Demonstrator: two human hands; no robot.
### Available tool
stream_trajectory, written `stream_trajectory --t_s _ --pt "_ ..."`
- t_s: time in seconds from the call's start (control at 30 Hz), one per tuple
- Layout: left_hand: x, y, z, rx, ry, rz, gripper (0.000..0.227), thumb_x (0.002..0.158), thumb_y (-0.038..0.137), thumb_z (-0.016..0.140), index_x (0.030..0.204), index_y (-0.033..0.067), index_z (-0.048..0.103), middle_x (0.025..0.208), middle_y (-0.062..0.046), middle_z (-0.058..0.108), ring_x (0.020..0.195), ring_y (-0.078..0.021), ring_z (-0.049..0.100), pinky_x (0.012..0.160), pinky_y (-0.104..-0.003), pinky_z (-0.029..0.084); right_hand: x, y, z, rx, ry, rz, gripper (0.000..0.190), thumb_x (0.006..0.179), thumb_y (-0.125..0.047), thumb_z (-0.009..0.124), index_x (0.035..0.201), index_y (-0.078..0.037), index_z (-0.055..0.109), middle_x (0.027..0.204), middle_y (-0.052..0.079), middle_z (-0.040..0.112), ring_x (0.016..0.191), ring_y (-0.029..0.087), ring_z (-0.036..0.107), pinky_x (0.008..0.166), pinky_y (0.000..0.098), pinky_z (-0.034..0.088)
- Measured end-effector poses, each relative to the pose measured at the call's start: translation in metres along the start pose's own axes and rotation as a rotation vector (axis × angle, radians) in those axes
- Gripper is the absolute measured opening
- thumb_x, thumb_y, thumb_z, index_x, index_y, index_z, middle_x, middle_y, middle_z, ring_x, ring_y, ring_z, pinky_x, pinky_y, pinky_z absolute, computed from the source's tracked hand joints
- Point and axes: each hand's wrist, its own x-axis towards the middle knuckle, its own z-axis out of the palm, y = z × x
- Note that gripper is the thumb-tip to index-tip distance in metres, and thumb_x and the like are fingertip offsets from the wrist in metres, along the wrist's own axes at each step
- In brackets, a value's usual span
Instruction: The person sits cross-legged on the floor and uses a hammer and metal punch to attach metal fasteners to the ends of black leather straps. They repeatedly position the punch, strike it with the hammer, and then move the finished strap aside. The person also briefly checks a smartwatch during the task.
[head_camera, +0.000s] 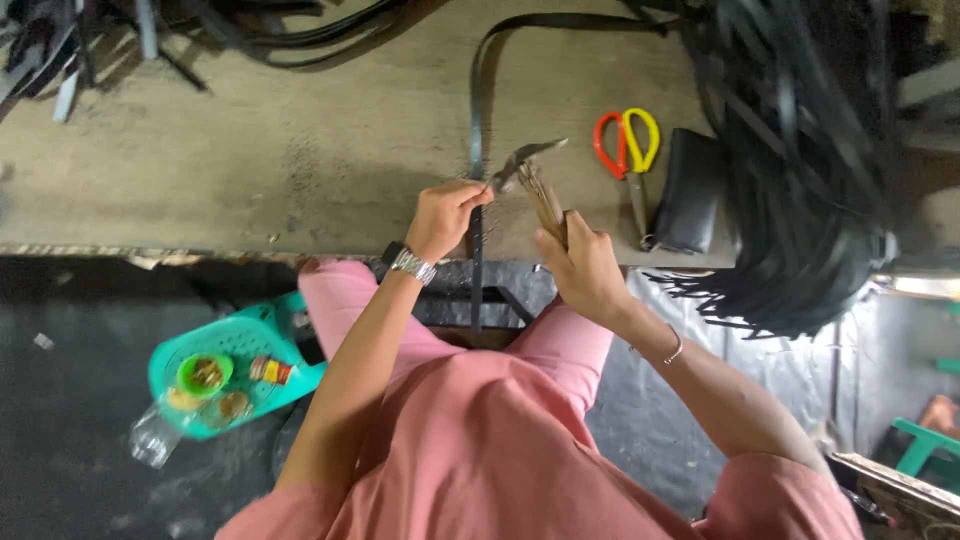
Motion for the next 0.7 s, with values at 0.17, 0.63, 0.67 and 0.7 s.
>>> stream_trajectory --t_s 0.17,0.63,0.67,0.7 --pt "0.005 -0.01 0.008 0.02 0.017 0.063 0.016 0.089 -0.008 0.071 0.081 0.0047 0.074 0.081 -0.007 0.078 0.077 -0.0282 0.076 0.07 -0.032 0.06 0.009 0.009 -0.015 0.281 0.257 -0.093 0.03 0.109 -0.039 0.053 0.087 -0.018 0.049 0.056 0.0 0.062 0.048 0.018 0.059 0.05 0.032 0.049" --pt "0.007 -0.004 0.006 0.024 0.035 0.076 0.005 0.09 0.006 0.081 0.088 0.0066 0.076 0.084 -0.006 0.077 0.083 -0.0285 0.076 0.075 -0.034 0.06 0.079 0.072 0.097 -0.313 0.437 -0.553 0.026 0.097 -0.021 0.066 0.122 -0.016 0.072 0.108 0.009 0.063 0.105 0.03 0.062 0.089 0.0431 0.045" --pt "0.005 -0.007 0.008 0.023 0.033 0.074 0.005 0.09 0.006 0.081 0.088 0.0066 0.076 0.084 -0.006 0.077 0.083 -0.0285 0.076 0.075 -0.034 0.06 0.078 0.058 0.095 -0.312 0.436 -0.55 0.026 0.097 -0.021 0.066 0.122 -0.016 0.072 0.108 0.009 0.063 0.105 0.03 0.062 0.089 0.0431 0.045" --pt "0.003 -0.009 0.009 0.05 0.047 0.084 0.006 0.09 0.009 0.081 0.088 0.0079 0.076 0.086 -0.005 0.077 0.084 -0.027 0.075 0.075 -0.033 0.06 0.076 0.043 0.093 -0.223 0.388 -0.548 0.03 0.093 -0.028 0.072 0.118 -0.014 0.071 0.105 0.006 0.061 0.103 0.029 0.06 0.087 0.0406 0.043"
